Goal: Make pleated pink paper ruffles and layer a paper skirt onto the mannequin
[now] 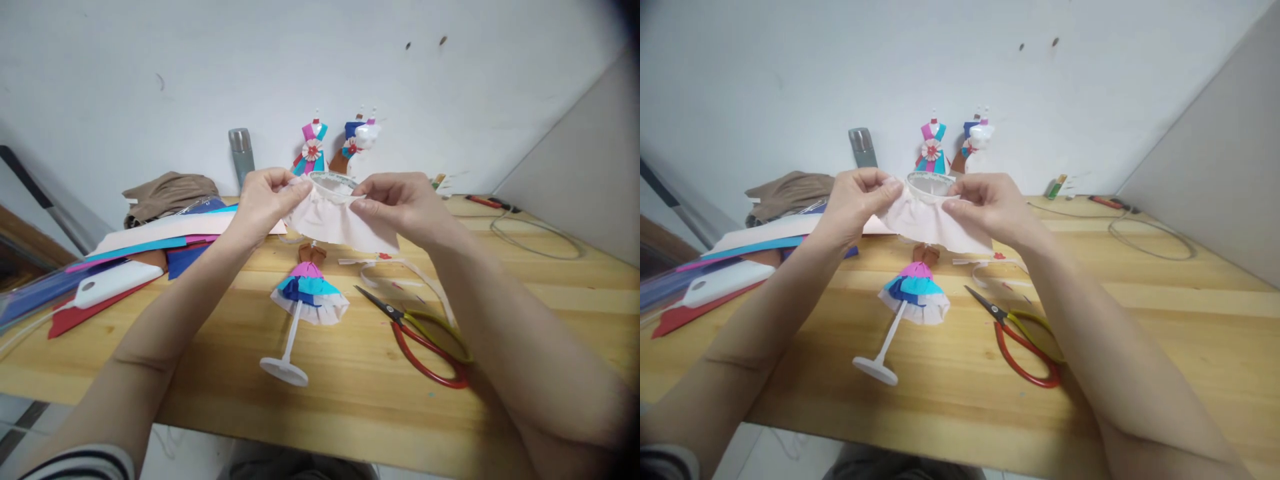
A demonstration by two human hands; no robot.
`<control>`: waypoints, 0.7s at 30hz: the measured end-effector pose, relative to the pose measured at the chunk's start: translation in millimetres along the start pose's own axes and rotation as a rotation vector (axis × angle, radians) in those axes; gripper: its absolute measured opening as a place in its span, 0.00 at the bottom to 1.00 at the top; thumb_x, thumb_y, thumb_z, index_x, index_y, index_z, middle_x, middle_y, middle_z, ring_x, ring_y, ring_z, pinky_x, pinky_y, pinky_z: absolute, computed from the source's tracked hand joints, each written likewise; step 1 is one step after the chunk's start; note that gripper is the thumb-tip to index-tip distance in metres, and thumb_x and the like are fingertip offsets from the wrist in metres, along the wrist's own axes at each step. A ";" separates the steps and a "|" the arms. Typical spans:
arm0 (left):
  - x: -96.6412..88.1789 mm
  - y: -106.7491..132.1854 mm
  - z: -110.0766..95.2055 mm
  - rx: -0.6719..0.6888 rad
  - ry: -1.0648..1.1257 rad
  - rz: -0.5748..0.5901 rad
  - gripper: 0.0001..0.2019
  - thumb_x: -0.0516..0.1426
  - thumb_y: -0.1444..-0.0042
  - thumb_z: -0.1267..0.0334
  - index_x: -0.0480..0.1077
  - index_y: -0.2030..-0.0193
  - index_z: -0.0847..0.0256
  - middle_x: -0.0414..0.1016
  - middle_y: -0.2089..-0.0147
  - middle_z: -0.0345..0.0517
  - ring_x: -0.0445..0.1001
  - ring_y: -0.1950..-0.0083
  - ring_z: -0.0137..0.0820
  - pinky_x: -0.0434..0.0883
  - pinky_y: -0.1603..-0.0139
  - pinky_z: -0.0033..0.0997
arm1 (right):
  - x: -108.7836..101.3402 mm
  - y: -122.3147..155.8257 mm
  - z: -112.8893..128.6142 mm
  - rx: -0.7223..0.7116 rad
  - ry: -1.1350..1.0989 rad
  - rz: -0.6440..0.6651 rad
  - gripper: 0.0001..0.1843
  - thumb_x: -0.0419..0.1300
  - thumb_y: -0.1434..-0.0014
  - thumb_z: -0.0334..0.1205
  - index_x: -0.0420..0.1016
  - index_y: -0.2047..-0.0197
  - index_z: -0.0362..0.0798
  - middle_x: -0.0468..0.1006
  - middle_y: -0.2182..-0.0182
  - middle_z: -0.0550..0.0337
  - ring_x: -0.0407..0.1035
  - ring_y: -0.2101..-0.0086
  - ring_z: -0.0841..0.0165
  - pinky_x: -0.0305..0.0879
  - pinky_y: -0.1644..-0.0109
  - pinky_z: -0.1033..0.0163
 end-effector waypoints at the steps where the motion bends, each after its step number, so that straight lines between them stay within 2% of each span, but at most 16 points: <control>1: -1.0 -0.6 0.5 -0.011 -0.001 -0.015 0.10 0.64 0.51 0.61 0.72 0.73 0.65 0.70 0.77 0.37 0.64 0.75 0.22 0.62 0.72 0.26 | 0.6 0.2 0.0 -0.005 0.003 0.009 0.15 0.65 0.50 0.52 0.74 0.71 0.49 0.65 0.78 0.64 0.58 0.75 0.70 0.51 0.73 0.64; 3: -2.8 -2.0 1.7 -0.024 -0.011 -0.032 0.10 0.65 0.52 0.60 0.72 0.73 0.65 0.70 0.77 0.37 0.64 0.75 0.23 0.61 0.73 0.26 | 1.8 0.2 0.6 -0.014 0.012 0.019 0.15 0.65 0.50 0.52 0.74 0.71 0.49 0.65 0.78 0.63 0.58 0.75 0.70 0.51 0.73 0.64; 7: -3.3 -4.1 5.1 -0.021 -0.039 0.015 0.09 0.65 0.53 0.62 0.72 0.73 0.64 0.70 0.78 0.39 0.66 0.76 0.24 0.60 0.73 0.26 | 2.0 -0.4 2.0 -0.032 0.047 0.010 0.16 0.65 0.50 0.53 0.75 0.70 0.48 0.65 0.78 0.63 0.57 0.75 0.70 0.51 0.73 0.63; 11: -6.9 -5.4 4.7 0.021 -0.034 -0.004 0.09 0.65 0.53 0.61 0.71 0.74 0.63 0.67 0.81 0.37 0.64 0.78 0.24 0.58 0.76 0.25 | 0.3 -1.6 0.4 -0.053 0.078 0.004 0.15 0.64 0.49 0.52 0.75 0.70 0.48 0.65 0.78 0.63 0.56 0.75 0.71 0.50 0.73 0.64; 15: -10.8 -6.8 0.6 0.062 -0.046 -0.033 0.09 0.65 0.52 0.61 0.71 0.74 0.63 0.69 0.79 0.38 0.67 0.76 0.25 0.62 0.75 0.25 | -0.6 -3.0 -2.6 -0.061 0.093 0.016 0.15 0.64 0.47 0.52 0.75 0.69 0.47 0.66 0.78 0.63 0.57 0.76 0.71 0.51 0.73 0.63; 18: -14.4 -7.6 -0.7 0.043 -0.022 -0.050 0.10 0.65 0.51 0.59 0.72 0.72 0.63 0.72 0.77 0.41 0.70 0.74 0.27 0.66 0.72 0.27 | -0.8 -3.2 -2.6 -0.065 0.099 0.010 0.15 0.65 0.48 0.52 0.75 0.70 0.48 0.67 0.78 0.62 0.59 0.75 0.70 0.52 0.73 0.63; 21: -12.8 -7.3 1.6 -0.035 0.007 0.029 0.12 0.67 0.54 0.58 0.74 0.68 0.65 0.74 0.75 0.42 0.71 0.74 0.27 0.68 0.71 0.27 | 0.8 -2.9 -1.8 -0.061 0.082 0.027 0.15 0.64 0.48 0.52 0.75 0.70 0.48 0.67 0.77 0.62 0.59 0.75 0.70 0.52 0.73 0.64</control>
Point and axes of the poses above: each hand's wrist, its own y-axis away from the middle knuckle, its own x-axis out of the palm, z = x × y, the point moved 5 cm from there along -y, towards the middle knuckle
